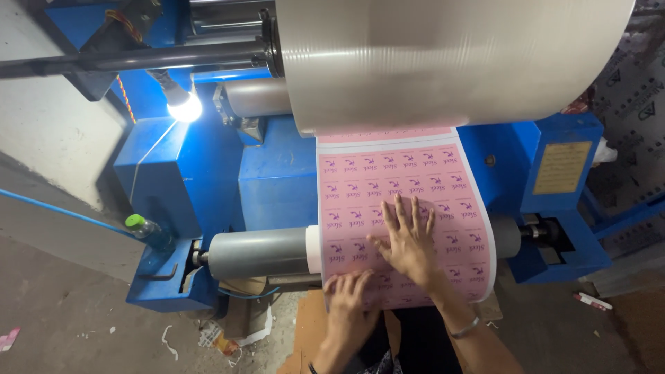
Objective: The person guides a continuous pink label sheet through a blue industrial labeling machine, smoothing the surface with both hands as it feeds between rollers. The person maintains alignment and contact with the moving labels throughout the clip.
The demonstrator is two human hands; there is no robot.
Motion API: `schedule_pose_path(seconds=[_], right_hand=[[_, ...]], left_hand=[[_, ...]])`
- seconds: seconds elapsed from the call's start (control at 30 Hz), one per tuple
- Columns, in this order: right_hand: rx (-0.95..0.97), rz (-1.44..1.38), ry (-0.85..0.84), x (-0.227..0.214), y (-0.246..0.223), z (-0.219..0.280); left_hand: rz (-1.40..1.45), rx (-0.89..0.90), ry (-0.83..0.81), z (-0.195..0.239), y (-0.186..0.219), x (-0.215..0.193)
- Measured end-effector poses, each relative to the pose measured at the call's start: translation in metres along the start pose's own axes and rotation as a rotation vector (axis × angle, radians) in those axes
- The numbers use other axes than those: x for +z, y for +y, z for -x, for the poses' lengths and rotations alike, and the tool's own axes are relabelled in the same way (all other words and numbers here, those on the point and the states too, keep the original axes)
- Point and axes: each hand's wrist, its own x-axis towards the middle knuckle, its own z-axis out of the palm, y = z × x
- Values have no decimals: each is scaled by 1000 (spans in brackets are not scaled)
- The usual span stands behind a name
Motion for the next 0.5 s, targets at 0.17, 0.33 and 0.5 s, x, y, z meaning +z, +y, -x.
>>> schedule_pose_path(seconds=[0.17,0.33,0.5], right_hand=[[5,149,-164,-4,-10,38],[47,89,-271,1,-25,85],[-56,35,119,32,-28,120]], left_hand=[[-174,15,-92,-71,-41,-23],[-395,104,-538,-164,-77,-15],[-379,96,-719,-231,-94,-4]])
